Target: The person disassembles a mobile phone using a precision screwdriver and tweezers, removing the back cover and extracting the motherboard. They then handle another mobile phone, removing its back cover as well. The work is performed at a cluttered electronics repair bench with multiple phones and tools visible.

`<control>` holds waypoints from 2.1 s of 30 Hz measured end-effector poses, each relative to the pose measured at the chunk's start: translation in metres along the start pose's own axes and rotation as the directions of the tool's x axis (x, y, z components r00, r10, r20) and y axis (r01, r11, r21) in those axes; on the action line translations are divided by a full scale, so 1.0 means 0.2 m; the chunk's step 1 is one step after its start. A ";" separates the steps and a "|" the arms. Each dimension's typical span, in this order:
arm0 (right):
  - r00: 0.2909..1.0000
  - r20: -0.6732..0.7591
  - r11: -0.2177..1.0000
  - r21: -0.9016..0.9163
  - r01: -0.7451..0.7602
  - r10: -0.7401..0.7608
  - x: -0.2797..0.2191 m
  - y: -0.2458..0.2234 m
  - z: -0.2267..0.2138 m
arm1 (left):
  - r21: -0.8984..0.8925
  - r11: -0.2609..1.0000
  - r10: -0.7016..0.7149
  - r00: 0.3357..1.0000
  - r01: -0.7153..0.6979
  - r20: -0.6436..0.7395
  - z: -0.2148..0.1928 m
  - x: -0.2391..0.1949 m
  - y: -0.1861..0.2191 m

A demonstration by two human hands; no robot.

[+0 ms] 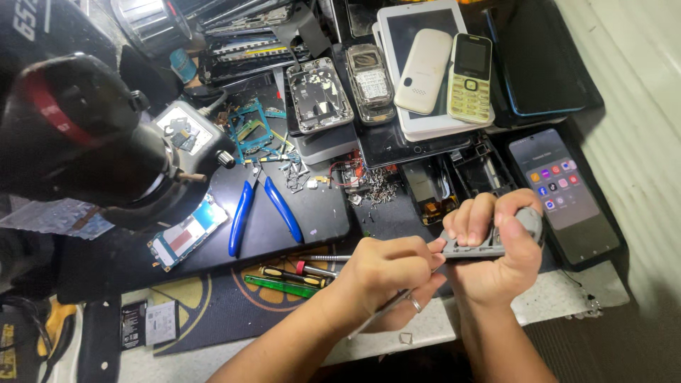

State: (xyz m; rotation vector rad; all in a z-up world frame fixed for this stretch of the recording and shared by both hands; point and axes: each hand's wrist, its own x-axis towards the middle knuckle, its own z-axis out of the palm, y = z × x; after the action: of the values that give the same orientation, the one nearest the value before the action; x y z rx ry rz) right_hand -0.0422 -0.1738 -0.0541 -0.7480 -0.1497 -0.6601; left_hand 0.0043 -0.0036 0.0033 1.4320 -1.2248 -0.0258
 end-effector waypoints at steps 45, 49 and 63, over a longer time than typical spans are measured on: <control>0.976 0.166 0.979 -0.168 -0.112 0.140 0.08 -0.02 0.11 | 0.131 0.989 0.099 0.977 -0.075 -0.186 -0.08 -0.02 0.05; 0.993 0.119 0.961 -0.272 0.050 -0.018 0.09 -0.03 0.14 | 0.089 0.995 0.058 0.968 -0.037 -0.245 -0.13 -0.01 0.12; 0.861 0.483 0.590 -0.652 0.476 -0.161 0.04 0.06 0.18 | 0.358 0.888 0.372 0.909 -0.289 -0.189 -0.19 0.03 0.25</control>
State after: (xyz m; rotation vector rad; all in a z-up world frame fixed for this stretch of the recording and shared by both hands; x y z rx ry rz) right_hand -0.0252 -0.1474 -0.0315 -1.7138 -0.3880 -0.9433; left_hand -0.0003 0.0314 0.0555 1.4272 -1.2840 0.6056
